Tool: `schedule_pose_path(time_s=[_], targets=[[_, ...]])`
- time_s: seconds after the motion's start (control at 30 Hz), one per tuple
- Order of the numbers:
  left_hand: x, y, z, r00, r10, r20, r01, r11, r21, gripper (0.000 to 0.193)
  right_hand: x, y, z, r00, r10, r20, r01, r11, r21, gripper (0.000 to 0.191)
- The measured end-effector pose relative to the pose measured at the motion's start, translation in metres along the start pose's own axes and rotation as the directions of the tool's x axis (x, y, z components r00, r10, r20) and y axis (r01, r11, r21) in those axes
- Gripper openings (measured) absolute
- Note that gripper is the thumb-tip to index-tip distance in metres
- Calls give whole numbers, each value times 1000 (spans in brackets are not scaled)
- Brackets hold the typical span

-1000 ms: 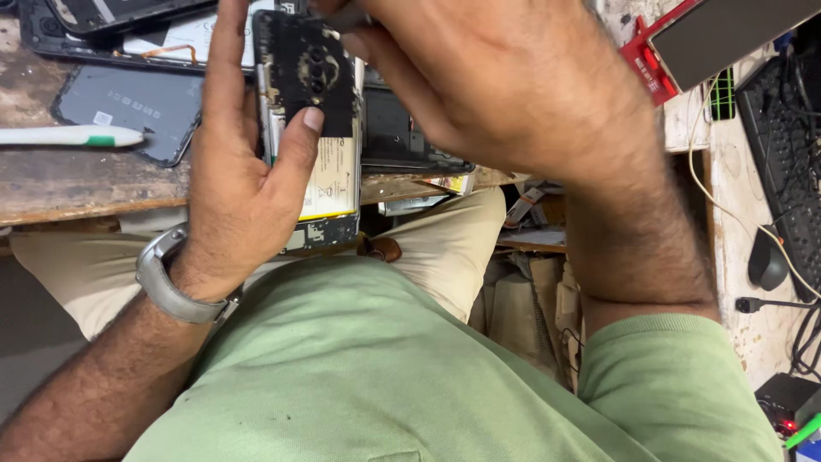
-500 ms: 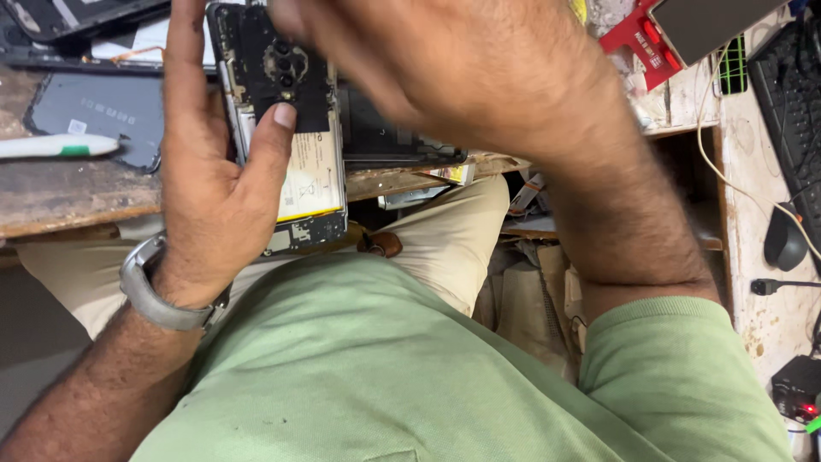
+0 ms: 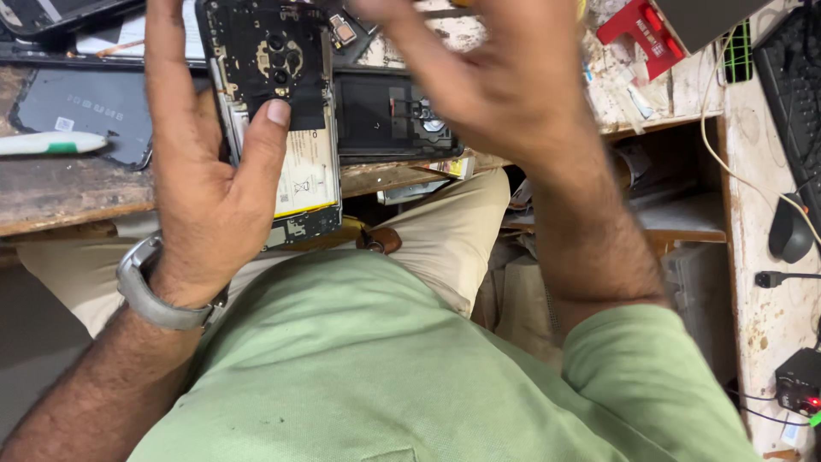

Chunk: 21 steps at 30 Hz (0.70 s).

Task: The person uses a screwdriver to remove screws from the internal frame of a disassembled smartphone. They then detach and set aside a small black metal bracket near the camera module. The person continues to unscrew additional fasteners around the camera area while holding the phone body steady.

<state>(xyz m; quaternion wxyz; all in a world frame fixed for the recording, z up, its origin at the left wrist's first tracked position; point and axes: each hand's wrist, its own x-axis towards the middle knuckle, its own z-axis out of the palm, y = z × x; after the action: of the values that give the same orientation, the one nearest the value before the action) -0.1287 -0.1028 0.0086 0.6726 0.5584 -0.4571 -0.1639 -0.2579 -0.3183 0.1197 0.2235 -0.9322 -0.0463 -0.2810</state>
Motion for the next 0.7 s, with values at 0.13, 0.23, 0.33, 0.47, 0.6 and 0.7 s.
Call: schedule_pose_path(time_s=[0.13, 0.23, 0.33, 0.47, 0.6, 0.7], targets=[[6, 5, -2, 997, -78, -18, 76, 991, -106, 67, -50, 1, 14, 958, 208, -200, -164, 962, 218, 23], [14, 9, -2, 983, -182, -25, 177, 972, -154, 64, -83, 0, 30, 937, 271, -222, -220, 949, 227, 26], [21, 12, 0, 956, -290, -50, 275, 941, -196, 61, -105, -5, 37, 897, 376, -234, -321, 916, 241, 26], [24, 15, 2, 980, -197, -36, 189, 968, -166, 44, -113, -2, 40, 878, 420, -231, -351, 892, 286, 27], [26, 13, 2, 995, -90, -30, 89, 996, -24, 30, -114, 2, 43, 887, 403, -223, -341, 900, 271, 28], [26, 13, 1, 995, -92, -29, 94, 995, 43, 23, -113, 3, 44, 883, 407, -234, -335, 895, 296, 28]])
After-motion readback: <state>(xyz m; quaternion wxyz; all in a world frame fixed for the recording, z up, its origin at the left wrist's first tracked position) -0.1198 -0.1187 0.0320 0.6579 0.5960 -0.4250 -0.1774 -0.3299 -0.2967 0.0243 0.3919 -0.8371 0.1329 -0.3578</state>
